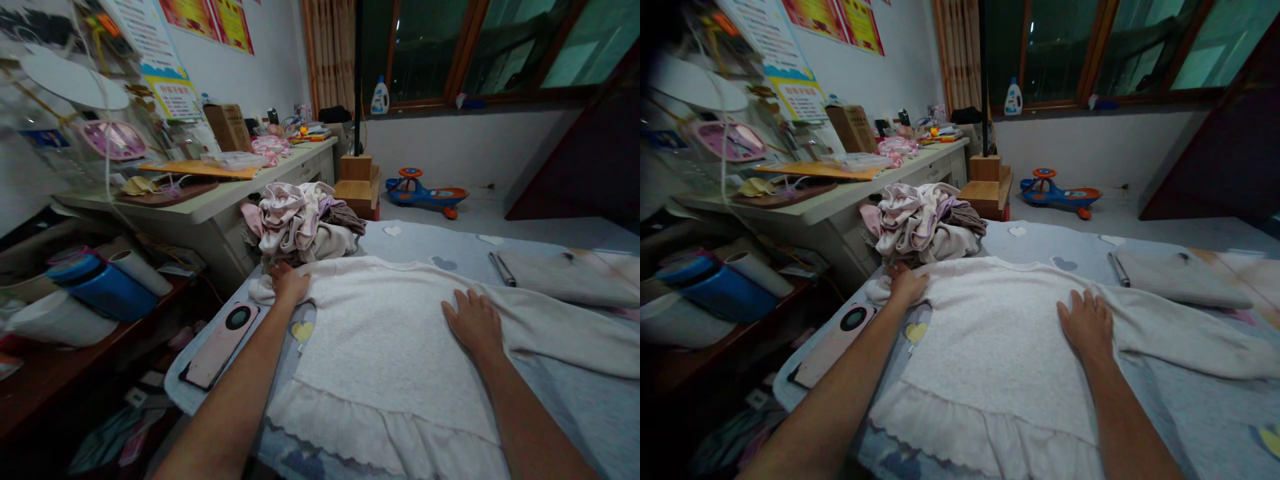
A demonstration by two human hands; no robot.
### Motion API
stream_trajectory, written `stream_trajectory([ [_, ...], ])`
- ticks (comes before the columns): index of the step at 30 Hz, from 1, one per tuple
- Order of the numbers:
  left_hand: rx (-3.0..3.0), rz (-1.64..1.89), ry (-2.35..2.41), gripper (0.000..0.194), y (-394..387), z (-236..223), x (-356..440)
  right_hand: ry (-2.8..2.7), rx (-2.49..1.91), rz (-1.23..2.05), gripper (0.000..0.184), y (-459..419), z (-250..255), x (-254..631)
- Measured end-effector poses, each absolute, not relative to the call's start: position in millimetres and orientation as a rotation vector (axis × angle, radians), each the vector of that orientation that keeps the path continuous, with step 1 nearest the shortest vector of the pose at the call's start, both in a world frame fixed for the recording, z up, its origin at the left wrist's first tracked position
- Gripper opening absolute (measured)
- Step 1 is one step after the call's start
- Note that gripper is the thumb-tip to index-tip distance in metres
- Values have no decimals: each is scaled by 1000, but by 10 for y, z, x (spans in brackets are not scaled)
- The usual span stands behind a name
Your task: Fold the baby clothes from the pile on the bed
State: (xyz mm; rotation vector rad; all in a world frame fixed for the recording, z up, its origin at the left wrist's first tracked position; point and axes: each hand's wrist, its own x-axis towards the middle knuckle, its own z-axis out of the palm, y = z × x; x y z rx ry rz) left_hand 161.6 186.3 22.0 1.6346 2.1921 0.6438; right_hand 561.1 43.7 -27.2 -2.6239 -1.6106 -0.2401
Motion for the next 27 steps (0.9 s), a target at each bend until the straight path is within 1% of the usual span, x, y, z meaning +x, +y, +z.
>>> stream_trajectory([
  [1, 1646, 633, 2263, 91, 1747, 173, 1645, -1600, -2658, -200, 58, 458, -233, 5606],
  [2, 1784, 545, 2335, 90, 1638, 125, 1667, -1588, -2695, -154, 57, 492, -170, 5582],
  [4, 2083, 334, 2267, 77, 1463, 41, 1684, -1611, -2710, -90, 53, 603, 30, 5436],
  [5, 2214, 242, 2195, 70, 1403, 9, 1678, -1687, -2640, -95, 50, 680, 156, 5300],
  [7, 2363, 152, 2065, 59, 1330, -29, 1639, -1938, -2275, -110, 48, 870, 412, 4900],
  [10, 2446, 113, 1982, 57, 1290, -40, 1535, -2258, -1593, 169, 44, 1215, 649, 4104],
  [11, 2472, 105, 1948, 57, 1281, -42, 1497, -2314, -1443, 244, 43, 1338, 667, 3839],
  [13, 2530, 117, 1887, 56, 1254, -55, 1427, -2379, -1289, 319, 42, 1583, 624, 3386],
  [15, 2600, 183, 1854, 55, 1219, -84, 1380, -2419, -1248, 327, 46, 1815, 518, 3073],
  [18, 2657, 288, 1850, 53, 1172, -140, 1358, -2503, -1289, 283, 51, 2094, 364, 2853],
  [22, 2656, 364, 1876, 50, 1151, -191, 1369, -2546, -1383, 238, 52, 2293, 293, 2815],
  [27, 2650, 372, 1884, 51, 1154, -216, 1366, -2502, -1525, 156, 54, 2388, 314, 2840],
])
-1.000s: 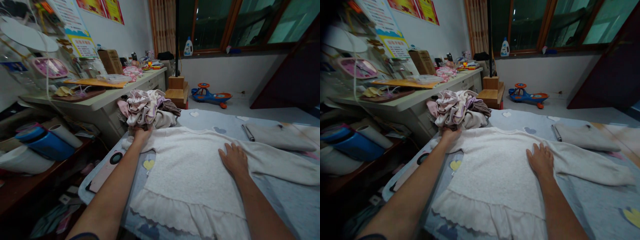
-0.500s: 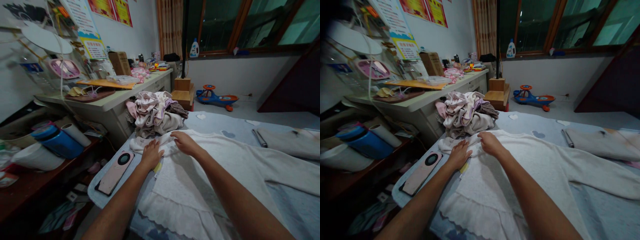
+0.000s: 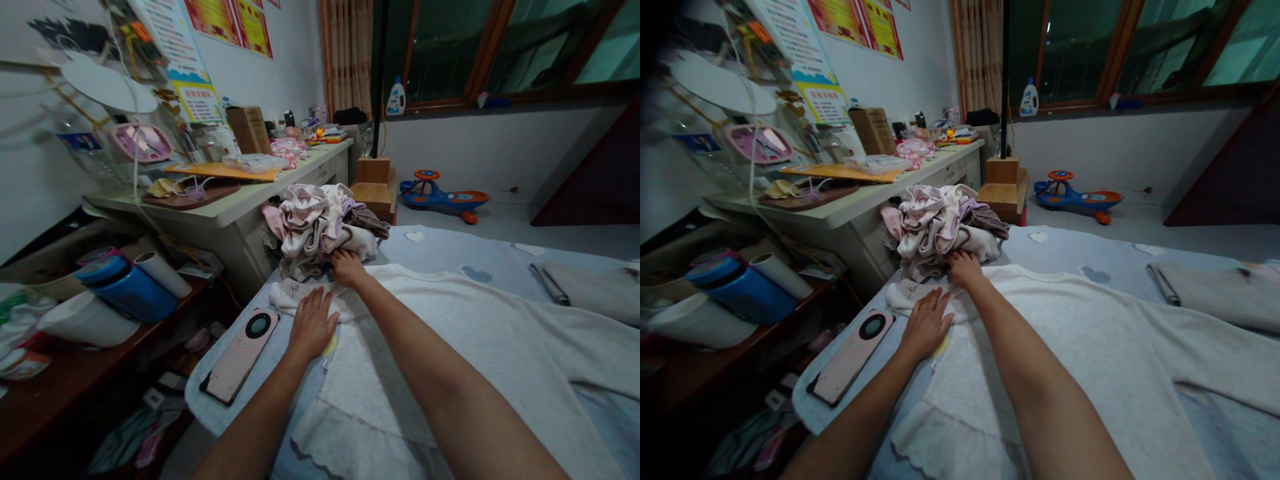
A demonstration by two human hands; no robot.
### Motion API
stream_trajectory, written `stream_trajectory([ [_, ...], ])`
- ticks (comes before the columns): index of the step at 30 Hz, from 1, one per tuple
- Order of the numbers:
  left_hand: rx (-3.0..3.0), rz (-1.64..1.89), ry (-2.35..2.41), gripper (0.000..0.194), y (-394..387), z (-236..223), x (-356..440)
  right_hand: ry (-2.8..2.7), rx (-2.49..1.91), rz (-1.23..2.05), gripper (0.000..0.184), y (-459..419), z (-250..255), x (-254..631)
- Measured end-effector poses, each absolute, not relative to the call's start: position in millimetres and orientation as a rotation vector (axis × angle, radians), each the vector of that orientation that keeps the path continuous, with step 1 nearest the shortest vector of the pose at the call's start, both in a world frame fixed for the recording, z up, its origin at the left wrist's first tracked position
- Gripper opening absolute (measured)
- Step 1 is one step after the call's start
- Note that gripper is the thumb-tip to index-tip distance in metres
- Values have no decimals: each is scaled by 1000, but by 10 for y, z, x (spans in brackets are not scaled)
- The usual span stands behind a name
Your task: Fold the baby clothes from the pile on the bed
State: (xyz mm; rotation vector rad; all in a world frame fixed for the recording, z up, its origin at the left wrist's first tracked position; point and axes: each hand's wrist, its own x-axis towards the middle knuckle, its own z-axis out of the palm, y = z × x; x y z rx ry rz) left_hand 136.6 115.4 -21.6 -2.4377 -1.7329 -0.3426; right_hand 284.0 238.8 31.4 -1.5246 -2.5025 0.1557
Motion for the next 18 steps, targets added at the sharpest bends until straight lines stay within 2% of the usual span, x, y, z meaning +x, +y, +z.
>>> stream_trajectory([
  [7, -2447, -315, -1773, 53, 1155, -215, 1371, -2494, -1580, 192, 60, 2433, 293, 2847],
  [11, -2449, -323, -1775, 52, 1155, -215, 1375, -2487, -1582, 220, 42, 2306, 489, 2940],
  [13, -2444, -340, -1771, 52, 1151, -218, 1373, -2340, -1582, 116, 37, 2177, 647, 2960],
  [15, -2445, -362, -1754, 51, 1145, -222, 1367, -2106, -1495, -85, 42, 2049, 814, 2914],
  [18, -2436, -407, -1714, 51, 1135, -221, 1356, -2026, -1274, -299, 63, 1967, 1010, 2720],
])
